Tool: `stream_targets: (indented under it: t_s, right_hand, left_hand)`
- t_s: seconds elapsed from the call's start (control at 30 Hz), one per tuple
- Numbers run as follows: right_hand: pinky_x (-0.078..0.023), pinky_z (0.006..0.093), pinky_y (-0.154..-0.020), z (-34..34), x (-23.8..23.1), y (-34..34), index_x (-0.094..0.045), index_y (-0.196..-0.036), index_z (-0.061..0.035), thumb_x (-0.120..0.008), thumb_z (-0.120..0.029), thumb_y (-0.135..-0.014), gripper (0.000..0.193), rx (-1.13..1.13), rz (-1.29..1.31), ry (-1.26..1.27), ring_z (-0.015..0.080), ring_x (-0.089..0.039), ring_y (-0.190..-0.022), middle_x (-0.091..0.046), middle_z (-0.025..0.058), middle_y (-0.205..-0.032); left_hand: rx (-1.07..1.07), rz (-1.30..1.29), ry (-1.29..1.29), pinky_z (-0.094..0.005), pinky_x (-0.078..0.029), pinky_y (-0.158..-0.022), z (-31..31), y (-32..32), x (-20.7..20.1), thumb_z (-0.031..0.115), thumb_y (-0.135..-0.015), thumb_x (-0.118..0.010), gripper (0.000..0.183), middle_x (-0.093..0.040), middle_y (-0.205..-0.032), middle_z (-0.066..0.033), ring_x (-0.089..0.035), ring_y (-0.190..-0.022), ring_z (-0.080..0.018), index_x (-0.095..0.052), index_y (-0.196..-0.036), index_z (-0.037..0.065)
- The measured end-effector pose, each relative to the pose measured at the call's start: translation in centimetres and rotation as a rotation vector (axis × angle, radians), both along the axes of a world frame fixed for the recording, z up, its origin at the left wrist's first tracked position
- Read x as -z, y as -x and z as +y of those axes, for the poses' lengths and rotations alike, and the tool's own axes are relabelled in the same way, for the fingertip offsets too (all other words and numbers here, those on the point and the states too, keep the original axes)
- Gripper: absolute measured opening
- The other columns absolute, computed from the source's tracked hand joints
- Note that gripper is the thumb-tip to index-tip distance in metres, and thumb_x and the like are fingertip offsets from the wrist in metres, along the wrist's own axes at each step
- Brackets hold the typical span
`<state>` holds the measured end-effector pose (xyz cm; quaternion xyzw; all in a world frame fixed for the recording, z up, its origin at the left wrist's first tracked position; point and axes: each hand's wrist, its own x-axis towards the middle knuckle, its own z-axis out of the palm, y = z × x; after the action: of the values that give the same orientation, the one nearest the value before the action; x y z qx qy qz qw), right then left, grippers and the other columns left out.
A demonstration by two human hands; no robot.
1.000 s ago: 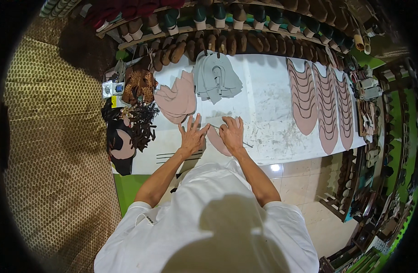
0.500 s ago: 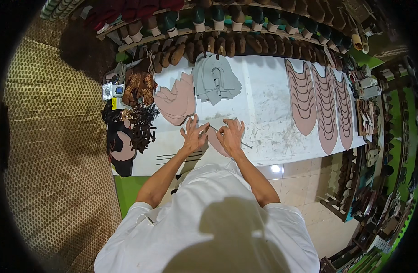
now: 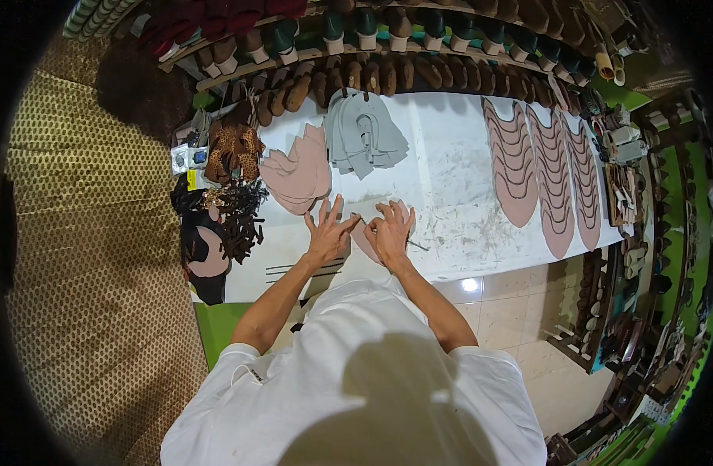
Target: Arranging and organizing various shoe upper components on a workbench.
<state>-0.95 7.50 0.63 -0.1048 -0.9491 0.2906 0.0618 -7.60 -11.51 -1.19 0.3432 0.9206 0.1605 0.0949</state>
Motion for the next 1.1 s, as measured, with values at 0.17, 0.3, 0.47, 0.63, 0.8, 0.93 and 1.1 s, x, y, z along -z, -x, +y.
stream_targets:
  t_s: [0.17,0.3,0.47,0.63,0.8,0.93,1.1]
  right_hand:
    - [-0.010,0.0713,-0.120,-0.4,0.4,-0.1,-0.079,-0.077,-0.0087,-0.076,-0.021,-0.082,0.013,0.014,0.007,-0.020,0.0358,-0.044,-0.140,-0.063,0.0069,-0.136]
    - [-0.010,0.0712,-0.120,-0.4,0.5,-0.1,-0.079,-0.077,-0.0089,-0.077,-0.021,-0.081,0.013,0.023,0.006,-0.021,0.0355,-0.044,-0.140,-0.063,0.0065,-0.136]
    - [-0.010,0.0709,-0.121,-0.6,0.6,-0.1,-0.079,-0.076,-0.0087,-0.077,-0.021,-0.081,0.013,0.033,0.002,-0.017,0.0351,-0.044,-0.140,-0.064,0.0064,-0.135]
    - [-0.010,0.0706,-0.121,-0.7,0.6,0.0,-0.080,-0.077,-0.0088,-0.078,-0.022,-0.080,0.014,0.039,-0.003,-0.030,0.0347,-0.045,-0.140,-0.064,0.0060,-0.135]
    - [-0.011,0.0702,-0.121,-0.7,0.6,0.0,-0.081,-0.078,-0.0090,-0.078,-0.022,-0.081,0.014,0.037,-0.008,-0.044,0.0343,-0.045,-0.140,-0.064,0.0057,-0.134]
    - [-0.011,0.0696,-0.122,-0.7,0.8,-0.2,-0.082,-0.080,-0.0098,-0.078,-0.023,-0.082,0.013,0.033,-0.021,-0.052,0.0336,-0.045,-0.140,-0.064,0.0057,-0.135]
    - [-0.012,0.0685,-0.122,-0.5,1.0,-0.3,-0.082,-0.083,-0.0107,-0.079,-0.025,-0.083,0.015,0.012,-0.015,-0.058,0.0331,-0.045,-0.140,-0.062,0.0066,-0.137]
  left_hand:
    - [-0.012,-0.033,-0.008,-0.0839,-0.008,-0.110,0.1,0.2,0.3,0.015,-0.090,-0.065,0.060,-0.011,-0.175,-0.0136,-0.013,-0.158,-0.0435,-0.060,-0.143,0.042]
    - [-0.018,-0.069,-0.039,-0.0837,-0.008,-0.110,0.4,0.5,-0.1,0.016,-0.089,-0.065,0.056,-0.013,-0.174,-0.0145,-0.013,-0.157,-0.0439,-0.064,-0.139,0.042]
    - [-0.035,-0.065,-0.066,-0.0838,-0.009,-0.109,0.6,0.6,-0.8,0.017,-0.090,-0.064,0.049,-0.015,-0.174,-0.0125,-0.015,-0.158,-0.0428,-0.070,-0.132,0.041]
    - [0.060,-0.032,0.023,-0.0837,-0.007,-0.110,0.4,0.8,-0.9,0.017,-0.095,-0.056,0.048,-0.014,-0.175,-0.0114,-0.013,-0.158,-0.0446,-0.068,-0.135,0.040]
    - [0.057,-0.017,0.011,-0.0851,-0.006,-0.109,0.5,0.7,-0.9,0.019,-0.097,-0.053,0.047,-0.014,-0.175,-0.0115,-0.013,-0.158,-0.0452,-0.067,-0.136,0.040]
    - [0.021,-0.098,0.015,-0.0849,-0.008,-0.109,0.5,0.2,-1.1,0.019,-0.093,-0.058,0.049,-0.012,-0.175,-0.0121,-0.012,-0.158,-0.0454,-0.066,-0.136,0.041]
    - [0.023,-0.061,-0.059,-0.0844,-0.009,-0.109,0.5,-0.5,-0.8,0.022,-0.090,-0.064,0.049,-0.009,-0.176,-0.0103,-0.011,-0.158,-0.0441,-0.066,-0.136,0.041]
